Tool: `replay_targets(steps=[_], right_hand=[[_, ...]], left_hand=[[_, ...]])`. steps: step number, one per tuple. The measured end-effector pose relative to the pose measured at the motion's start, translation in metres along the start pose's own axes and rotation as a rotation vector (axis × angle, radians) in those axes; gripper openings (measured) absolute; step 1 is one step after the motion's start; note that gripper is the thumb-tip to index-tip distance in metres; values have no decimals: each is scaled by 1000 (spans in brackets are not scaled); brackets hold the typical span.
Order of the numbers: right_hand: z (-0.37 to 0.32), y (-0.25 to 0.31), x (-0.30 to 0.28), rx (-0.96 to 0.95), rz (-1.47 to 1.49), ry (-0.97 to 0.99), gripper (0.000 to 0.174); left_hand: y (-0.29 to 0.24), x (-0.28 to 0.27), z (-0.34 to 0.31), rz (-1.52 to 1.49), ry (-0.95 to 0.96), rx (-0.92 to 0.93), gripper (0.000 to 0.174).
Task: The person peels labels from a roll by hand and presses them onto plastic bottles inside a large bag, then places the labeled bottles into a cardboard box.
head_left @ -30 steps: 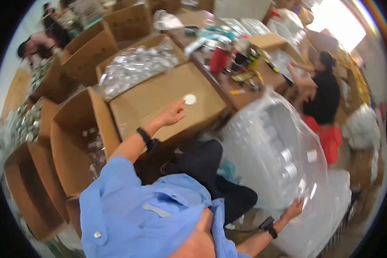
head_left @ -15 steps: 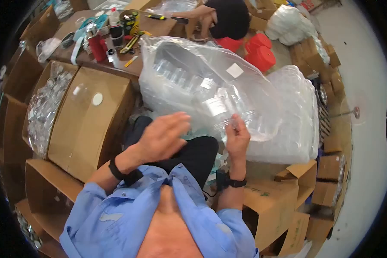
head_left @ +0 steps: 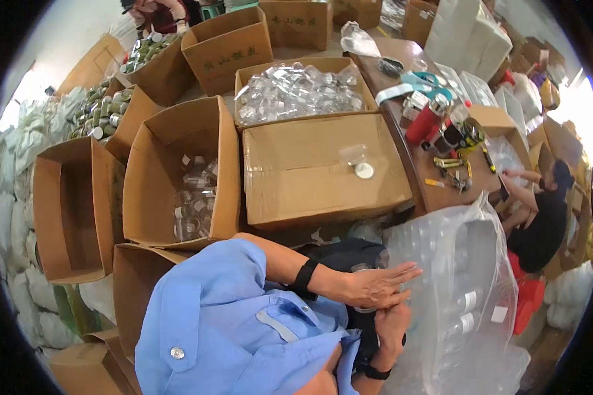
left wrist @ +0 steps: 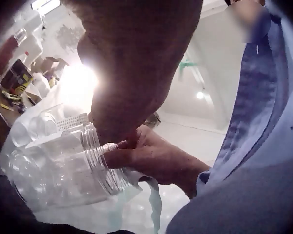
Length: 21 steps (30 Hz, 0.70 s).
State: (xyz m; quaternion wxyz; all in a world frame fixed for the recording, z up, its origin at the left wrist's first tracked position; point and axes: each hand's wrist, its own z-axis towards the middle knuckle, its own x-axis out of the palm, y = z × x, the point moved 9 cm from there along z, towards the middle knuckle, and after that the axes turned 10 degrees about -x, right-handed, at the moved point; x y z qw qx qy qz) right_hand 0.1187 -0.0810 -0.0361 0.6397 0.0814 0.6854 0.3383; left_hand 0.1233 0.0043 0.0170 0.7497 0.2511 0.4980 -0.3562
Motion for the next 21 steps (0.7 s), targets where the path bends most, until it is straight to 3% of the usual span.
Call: replay_targets(steps=[5, 7, 10, 13, 19, 21], right_hand=[[29, 16, -13, -8, -49, -61, 37], [36, 25, -24, 28, -131, -135, 46], [39, 11, -17, 179, -104, -83, 54], [43, 7, -11, 144, -90, -55, 57], [65, 18, -5, -45, -90, 63, 43], [74, 26, -3, -32, -157, 118, 43]], left_hand=[[36, 3, 2, -47, -90, -78, 55], [47, 23, 8, -161, 0, -129, 58], [58, 33, 14, -242, 126, -176, 63], [66, 33, 11, -252, 220, -190, 66], [88, 36, 2, -198, 257, -168, 69], [98, 35, 0, -141, 214, -146, 71]])
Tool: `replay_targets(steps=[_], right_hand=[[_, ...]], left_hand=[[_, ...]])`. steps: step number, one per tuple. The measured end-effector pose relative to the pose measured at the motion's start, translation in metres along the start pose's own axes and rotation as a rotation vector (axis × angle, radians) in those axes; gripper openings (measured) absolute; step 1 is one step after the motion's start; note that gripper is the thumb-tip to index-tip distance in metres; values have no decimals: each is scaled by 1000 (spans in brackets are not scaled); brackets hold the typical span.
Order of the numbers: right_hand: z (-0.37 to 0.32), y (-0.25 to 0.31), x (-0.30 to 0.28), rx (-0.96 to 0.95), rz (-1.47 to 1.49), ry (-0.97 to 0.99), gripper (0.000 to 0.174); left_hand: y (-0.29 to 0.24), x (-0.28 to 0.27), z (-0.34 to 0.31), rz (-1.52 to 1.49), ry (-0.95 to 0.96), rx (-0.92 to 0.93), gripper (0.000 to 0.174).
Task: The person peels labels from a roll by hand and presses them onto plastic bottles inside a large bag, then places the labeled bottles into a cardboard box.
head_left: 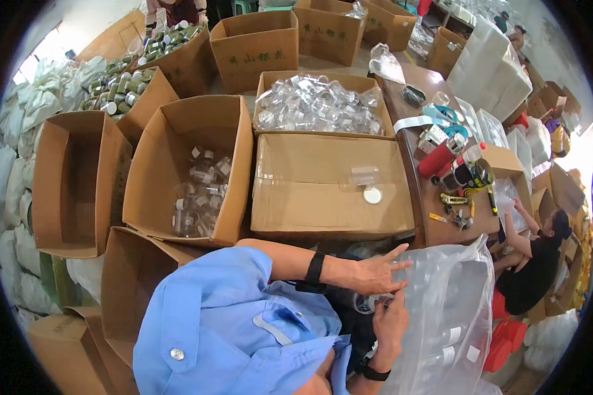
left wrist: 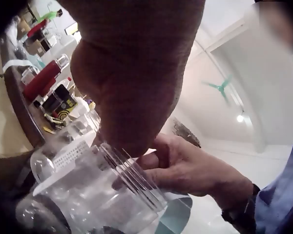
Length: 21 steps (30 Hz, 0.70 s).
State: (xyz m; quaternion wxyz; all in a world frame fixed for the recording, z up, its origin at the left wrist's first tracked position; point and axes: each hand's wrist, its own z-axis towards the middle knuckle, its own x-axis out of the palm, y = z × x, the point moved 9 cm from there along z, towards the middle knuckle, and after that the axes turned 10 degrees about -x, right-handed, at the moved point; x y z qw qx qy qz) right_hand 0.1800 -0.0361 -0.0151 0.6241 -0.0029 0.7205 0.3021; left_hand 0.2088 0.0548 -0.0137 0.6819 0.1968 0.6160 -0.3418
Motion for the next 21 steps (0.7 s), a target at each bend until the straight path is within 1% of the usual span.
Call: replay_targets(steps=[2, 4, 8, 11, 13, 14, 15, 16, 17, 19, 21], right_hand=[[8, 1, 4, 11, -34, 66, 45], [15, -5, 12, 23, -36, 138, 49], [19, -4, 8, 4, -9, 130, 46], [18, -6, 11, -36, -35, 155, 43], [11, -14, 20, -46, -113, 170, 41], [3, -19, 22, -49, -123, 189, 40], [4, -15, 22, -59, -133, 201, 40], [6, -11, 23, -80, -138, 208, 39], [2, -13, 25, -56, -138, 226, 38], [-1, -14, 27, -32, -139, 256, 37], [-3, -13, 26, -26, -133, 234, 36]], left_hand=[[2, -3, -1, 39, -85, 21, 73], [3, -11, -5, -46, -111, 38, 75], [12, -12, -7, -174, -131, 37, 85], [8, 3, 2, -154, 58, 67, 88], [5, 20, 9, -166, 68, 81, 86], [4, 34, 13, -177, 99, 102, 83], [5, 42, 15, -283, 136, 106, 78], [5, 47, 18, -335, 211, 119, 75], [3, 52, 19, -386, 287, 126, 73], [0, 47, 21, -429, 401, 173, 70], [-5, 49, 23, -454, 483, 203, 65]])
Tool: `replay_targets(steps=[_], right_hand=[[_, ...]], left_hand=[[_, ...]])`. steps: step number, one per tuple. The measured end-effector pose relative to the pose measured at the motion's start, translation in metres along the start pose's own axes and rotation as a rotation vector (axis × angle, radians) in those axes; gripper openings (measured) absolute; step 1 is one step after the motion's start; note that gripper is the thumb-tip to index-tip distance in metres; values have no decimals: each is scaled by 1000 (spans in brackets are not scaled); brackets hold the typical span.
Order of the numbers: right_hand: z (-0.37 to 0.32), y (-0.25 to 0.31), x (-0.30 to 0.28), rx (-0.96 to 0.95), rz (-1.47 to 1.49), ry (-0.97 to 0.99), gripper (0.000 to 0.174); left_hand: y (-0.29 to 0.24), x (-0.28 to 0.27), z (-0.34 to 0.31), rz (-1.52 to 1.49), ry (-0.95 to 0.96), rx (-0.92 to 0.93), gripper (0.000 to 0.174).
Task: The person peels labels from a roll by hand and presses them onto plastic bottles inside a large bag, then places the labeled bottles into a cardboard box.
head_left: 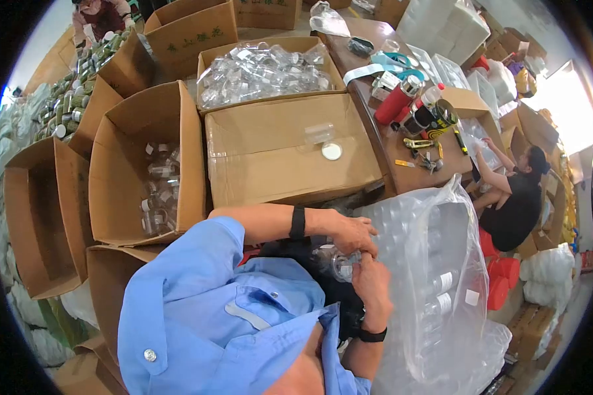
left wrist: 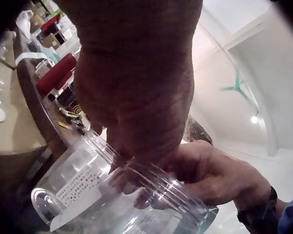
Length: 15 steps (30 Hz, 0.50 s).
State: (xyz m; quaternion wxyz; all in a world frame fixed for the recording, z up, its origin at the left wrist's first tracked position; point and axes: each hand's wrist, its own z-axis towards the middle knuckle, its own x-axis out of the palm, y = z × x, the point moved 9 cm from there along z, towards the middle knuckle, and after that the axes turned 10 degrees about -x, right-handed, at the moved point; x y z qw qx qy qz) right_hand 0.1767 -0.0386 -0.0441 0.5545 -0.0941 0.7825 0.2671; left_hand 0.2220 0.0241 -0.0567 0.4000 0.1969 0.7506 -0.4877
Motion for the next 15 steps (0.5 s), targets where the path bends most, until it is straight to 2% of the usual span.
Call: replay_targets(steps=[5, 8, 11, 13, 15], right_hand=[[2, 8, -10, -22, 25, -52, 33], [4, 16, -24, -21, 71, -56, 37], [0, 20, -51, -148, 166, -361, 40], [-4, 19, -66, -161, 306, -489, 42], [-8, 20, -84, -197, 374, -582, 44]], left_hand=[[13, 10, 20, 38, 123, -35, 49], [13, -3, 12, 81, 71, -73, 40], [43, -13, -8, 54, -122, -155, 38], [57, -37, -48, 61, -309, -209, 38], [86, -59, -107, -73, -446, -389, 39]])
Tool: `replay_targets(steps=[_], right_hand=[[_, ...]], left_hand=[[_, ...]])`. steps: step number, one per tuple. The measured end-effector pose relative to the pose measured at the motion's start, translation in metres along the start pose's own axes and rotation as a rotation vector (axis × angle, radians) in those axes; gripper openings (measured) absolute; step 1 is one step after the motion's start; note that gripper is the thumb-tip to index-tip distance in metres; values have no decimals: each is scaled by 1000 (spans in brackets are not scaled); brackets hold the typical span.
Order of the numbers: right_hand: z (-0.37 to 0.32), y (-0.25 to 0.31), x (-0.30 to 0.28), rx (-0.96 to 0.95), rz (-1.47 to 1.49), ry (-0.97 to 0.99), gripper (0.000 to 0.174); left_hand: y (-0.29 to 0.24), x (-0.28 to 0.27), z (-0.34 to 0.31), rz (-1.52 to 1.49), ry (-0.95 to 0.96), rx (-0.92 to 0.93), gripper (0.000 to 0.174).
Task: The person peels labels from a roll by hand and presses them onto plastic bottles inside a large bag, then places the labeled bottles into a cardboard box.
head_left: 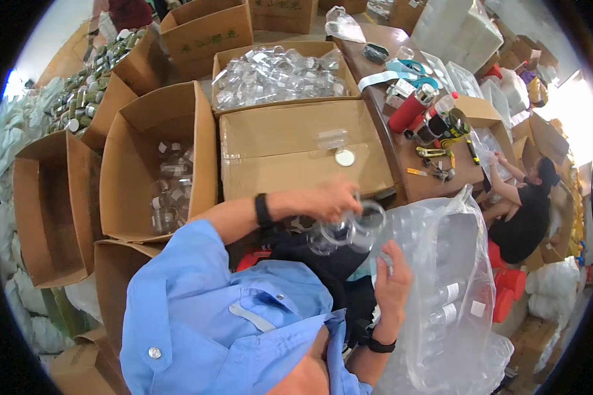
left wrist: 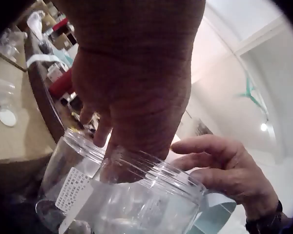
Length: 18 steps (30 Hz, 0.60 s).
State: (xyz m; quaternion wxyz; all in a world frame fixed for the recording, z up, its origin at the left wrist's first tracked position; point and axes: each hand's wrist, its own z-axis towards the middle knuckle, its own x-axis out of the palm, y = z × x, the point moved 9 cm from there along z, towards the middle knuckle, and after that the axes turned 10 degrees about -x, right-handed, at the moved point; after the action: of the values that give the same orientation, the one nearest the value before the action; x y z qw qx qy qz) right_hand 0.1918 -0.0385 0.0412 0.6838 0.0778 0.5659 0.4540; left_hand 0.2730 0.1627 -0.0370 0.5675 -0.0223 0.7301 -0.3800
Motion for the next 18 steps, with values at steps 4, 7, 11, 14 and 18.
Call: replay_targets(steps=[4, 7, 11, 14, 18], right_hand=[[-9, -30, 11, 111, 92, 5, 44], [-22, -48, 30, 237, 122, 152, 47], [-48, -76, 61, 286, 274, 149, 47], [-48, -78, 65, 322, 284, 142, 43], [-51, -81, 65, 294, 299, 110, 43]], left_hand=[[73, -122, -120, 331, -496, -201, 36], [100, -211, -229, 278, -621, -618, 35], [141, -257, -361, 948, -773, -989, 37], [156, -256, -385, 866, -734, -1185, 48], [172, -219, -327, 698, -747, -945, 54]])
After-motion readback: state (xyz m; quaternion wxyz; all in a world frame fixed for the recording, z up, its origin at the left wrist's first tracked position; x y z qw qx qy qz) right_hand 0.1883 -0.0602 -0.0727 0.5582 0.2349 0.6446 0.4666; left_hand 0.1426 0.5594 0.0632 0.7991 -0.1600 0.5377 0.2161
